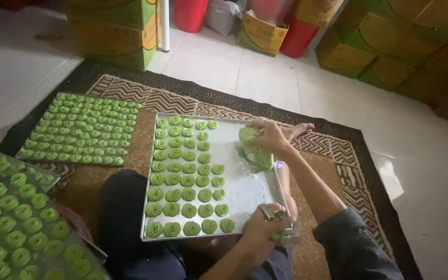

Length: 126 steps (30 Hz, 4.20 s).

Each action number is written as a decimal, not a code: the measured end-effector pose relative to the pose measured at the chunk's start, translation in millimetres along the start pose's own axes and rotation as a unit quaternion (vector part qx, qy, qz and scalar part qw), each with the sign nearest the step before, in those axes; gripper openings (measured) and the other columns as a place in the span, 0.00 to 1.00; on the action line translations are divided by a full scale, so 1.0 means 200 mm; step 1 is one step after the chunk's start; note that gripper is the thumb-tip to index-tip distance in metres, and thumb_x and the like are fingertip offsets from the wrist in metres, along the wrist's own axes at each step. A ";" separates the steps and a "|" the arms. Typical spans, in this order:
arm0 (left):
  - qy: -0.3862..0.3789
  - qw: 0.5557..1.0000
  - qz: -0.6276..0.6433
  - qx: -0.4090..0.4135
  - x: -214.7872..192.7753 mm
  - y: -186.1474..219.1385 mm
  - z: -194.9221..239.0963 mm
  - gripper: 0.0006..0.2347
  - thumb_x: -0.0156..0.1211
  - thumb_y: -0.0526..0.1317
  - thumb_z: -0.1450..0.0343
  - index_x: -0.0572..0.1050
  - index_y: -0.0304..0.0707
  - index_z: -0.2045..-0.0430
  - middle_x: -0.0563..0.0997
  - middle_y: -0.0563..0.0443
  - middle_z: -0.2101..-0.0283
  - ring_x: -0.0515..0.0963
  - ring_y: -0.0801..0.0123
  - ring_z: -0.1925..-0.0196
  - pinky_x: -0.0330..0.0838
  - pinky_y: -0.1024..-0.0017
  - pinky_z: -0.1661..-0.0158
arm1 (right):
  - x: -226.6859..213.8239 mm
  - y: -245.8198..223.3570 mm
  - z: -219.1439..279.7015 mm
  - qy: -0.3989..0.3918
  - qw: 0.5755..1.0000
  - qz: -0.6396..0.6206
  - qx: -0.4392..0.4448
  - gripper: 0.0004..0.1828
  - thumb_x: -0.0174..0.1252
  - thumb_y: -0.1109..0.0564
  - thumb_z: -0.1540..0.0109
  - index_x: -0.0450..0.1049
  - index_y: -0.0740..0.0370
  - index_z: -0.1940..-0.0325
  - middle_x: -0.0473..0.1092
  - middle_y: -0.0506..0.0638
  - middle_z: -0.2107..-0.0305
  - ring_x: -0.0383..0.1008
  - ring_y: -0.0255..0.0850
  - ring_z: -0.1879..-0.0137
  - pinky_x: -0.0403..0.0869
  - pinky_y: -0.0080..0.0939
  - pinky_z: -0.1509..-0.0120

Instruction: The person sits on the floor and uses a piping bag to pipe green rose-shaped decorations onto a metal baking tray. They repeatedly squeeze the bag and release the frosting to form individual rosettes in neat rows.

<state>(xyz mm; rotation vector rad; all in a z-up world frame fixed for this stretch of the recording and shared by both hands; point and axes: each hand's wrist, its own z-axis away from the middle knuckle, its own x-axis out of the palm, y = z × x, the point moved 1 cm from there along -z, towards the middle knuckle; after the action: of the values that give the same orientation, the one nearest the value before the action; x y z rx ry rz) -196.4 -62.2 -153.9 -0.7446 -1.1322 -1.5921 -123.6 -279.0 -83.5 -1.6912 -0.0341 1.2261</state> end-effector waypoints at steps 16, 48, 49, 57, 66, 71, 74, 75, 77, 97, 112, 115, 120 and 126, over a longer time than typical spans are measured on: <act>0.040 0.999 -0.015 -0.016 0.03 0.04 0.07 0.19 0.64 0.21 0.37 0.67 0.35 0.55 0.69 0.37 0.52 0.75 0.54 0.52 0.86 0.53 0.60 | -0.28 -0.13 0.29 0.158 0.987 -0.001 -0.018 0.32 0.75 0.65 0.52 0.71 0.67 0.45 0.60 0.57 0.45 0.70 0.51 0.45 0.86 0.43 0.53; 0.017 0.997 -0.070 0.027 -0.02 -0.04 -0.02 0.16 0.68 0.24 0.36 0.69 0.41 0.63 0.77 0.46 0.60 0.77 0.62 0.59 0.84 0.50 0.60 | -0.06 0.15 0.58 -0.017 0.922 0.351 -0.160 0.26 0.67 0.58 0.43 0.73 0.52 0.41 0.56 0.55 0.40 0.58 0.56 0.38 0.83 0.57 0.57; 0.016 0.997 -0.070 0.026 -0.02 -0.04 -0.02 0.16 0.68 0.24 0.36 0.69 0.41 0.63 0.77 0.46 0.60 0.77 0.62 0.59 0.84 0.50 0.60 | -0.05 0.04 0.60 -0.016 0.922 0.352 -0.160 0.26 0.67 0.58 0.43 0.73 0.52 0.41 0.56 0.55 0.40 0.58 0.56 0.38 0.83 0.57 0.57; 0.076 0.989 -0.029 0.125 0.17 0.23 0.16 0.17 0.53 0.18 0.33 0.72 0.34 0.53 0.83 0.40 0.56 0.83 0.55 0.63 0.83 0.65 0.71 | 0.04 0.27 0.58 0.049 0.940 0.198 -0.272 0.05 0.51 0.67 0.39 0.71 0.65 0.60 0.71 0.59 0.59 0.74 0.47 0.61 0.81 0.44 0.62; 0.062 0.984 0.113 0.124 0.15 0.38 -0.12 0.17 0.62 0.22 0.37 0.69 0.32 0.56 0.81 0.34 0.54 0.84 0.50 0.55 0.84 0.60 0.58 | -0.04 0.23 0.65 0.034 0.976 0.198 -0.084 0.15 0.67 0.59 0.49 0.74 0.63 0.60 0.75 0.60 0.66 0.77 0.64 0.54 0.75 0.63 0.48; 0.079 0.984 0.115 0.113 -0.04 0.31 -0.36 0.15 0.66 0.23 0.38 0.73 0.28 0.60 0.81 0.31 0.58 0.84 0.49 0.59 0.85 0.59 0.60 | -0.04 0.30 0.63 0.046 0.984 0.161 -0.069 0.17 0.69 0.58 0.51 0.77 0.50 0.59 0.76 0.52 0.68 0.80 0.56 0.54 0.76 0.57 0.50; 0.063 0.987 0.086 0.121 -0.05 0.30 -0.39 0.14 0.66 0.24 0.37 0.74 0.29 0.60 0.81 0.36 0.59 0.84 0.54 0.59 0.83 0.60 0.59 | -0.06 0.21 0.69 0.068 0.990 0.103 -0.064 0.13 0.68 0.60 0.52 0.80 0.53 0.63 0.78 0.55 0.70 0.81 0.56 0.56 0.76 0.55 0.51; 0.058 0.988 0.068 0.125 -0.04 0.30 -0.38 0.14 0.66 0.25 0.37 0.74 0.32 0.59 0.81 0.40 0.59 0.85 0.59 0.58 0.83 0.63 0.57 | -0.06 0.18 0.70 0.089 0.992 0.070 -0.051 0.12 0.68 0.61 0.52 0.81 0.55 0.64 0.79 0.55 0.69 0.82 0.54 0.57 0.76 0.52 0.52; 0.047 0.975 -0.140 0.168 -0.02 0.37 -0.22 0.14 0.64 0.25 0.34 0.74 0.31 0.54 0.81 0.36 0.55 0.83 0.57 0.53 0.81 0.62 0.52 | -0.12 0.17 0.71 0.086 0.993 0.056 -0.053 0.15 0.67 0.64 0.53 0.80 0.60 0.62 0.79 0.59 0.67 0.81 0.56 0.55 0.76 0.54 0.51; 0.076 0.985 -0.068 0.137 0.11 0.34 -0.09 0.19 0.65 0.27 0.34 0.69 0.39 0.50 0.79 0.38 0.53 0.83 0.52 0.55 0.85 0.60 0.59 | -0.23 0.04 0.18 0.229 0.957 0.048 -0.174 0.22 0.70 0.64 0.49 0.77 0.67 0.51 0.74 0.65 0.60 0.74 0.65 0.49 0.68 0.57 0.42; 0.046 0.983 -0.160 -0.077 -0.22 -0.02 0.18 0.21 0.66 0.24 0.41 0.72 0.38 0.55 0.82 0.40 0.51 0.81 0.58 0.55 0.76 0.66 0.61 | 0.18 0.11 -0.33 0.054 0.985 0.164 0.002 0.10 0.53 0.68 0.41 0.81 0.64 0.64 0.76 0.53 0.78 0.73 0.43 0.76 0.71 0.43 0.76; 0.044 0.972 -0.209 0.102 -0.33 -0.12 0.08 0.19 0.77 0.30 0.46 0.76 0.40 0.65 0.87 0.47 0.61 0.86 0.68 0.60 0.81 0.70 0.58 | 0.20 0.03 -0.24 0.013 0.983 0.162 -0.089 0.14 0.49 0.69 0.42 0.80 0.63 0.70 0.77 0.50 0.75 0.73 0.41 0.74 0.72 0.44 0.72; 0.013 0.975 -0.214 0.055 -0.30 -0.09 0.13 0.28 0.75 0.28 0.50 0.74 0.37 0.55 0.81 0.42 0.59 0.77 0.69 0.65 0.79 0.70 0.75 | 0.22 0.00 -0.06 -0.085 0.934 0.256 -0.233 0.10 0.57 0.66 0.34 0.82 0.58 0.64 0.81 0.48 0.74 0.80 0.33 0.74 0.77 0.33 0.69; 0.029 0.961 -0.268 0.063 -0.20 -0.03 0.21 0.21 0.64 0.25 0.49 0.72 0.40 0.62 0.82 0.48 0.40 0.77 0.73 0.55 0.83 0.74 0.67 | 0.18 -0.07 0.19 -0.229 0.934 0.222 -0.162 0.17 0.48 0.75 0.40 0.80 0.60 0.63 0.82 0.49 0.64 0.82 0.38 0.61 0.80 0.33 0.63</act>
<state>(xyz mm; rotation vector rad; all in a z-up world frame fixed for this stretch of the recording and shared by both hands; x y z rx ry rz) -192.0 -8.6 -175.7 -0.3115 -1.4567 -1.9464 -126.9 -225.7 -97.0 -1.7027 -0.1490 2.0350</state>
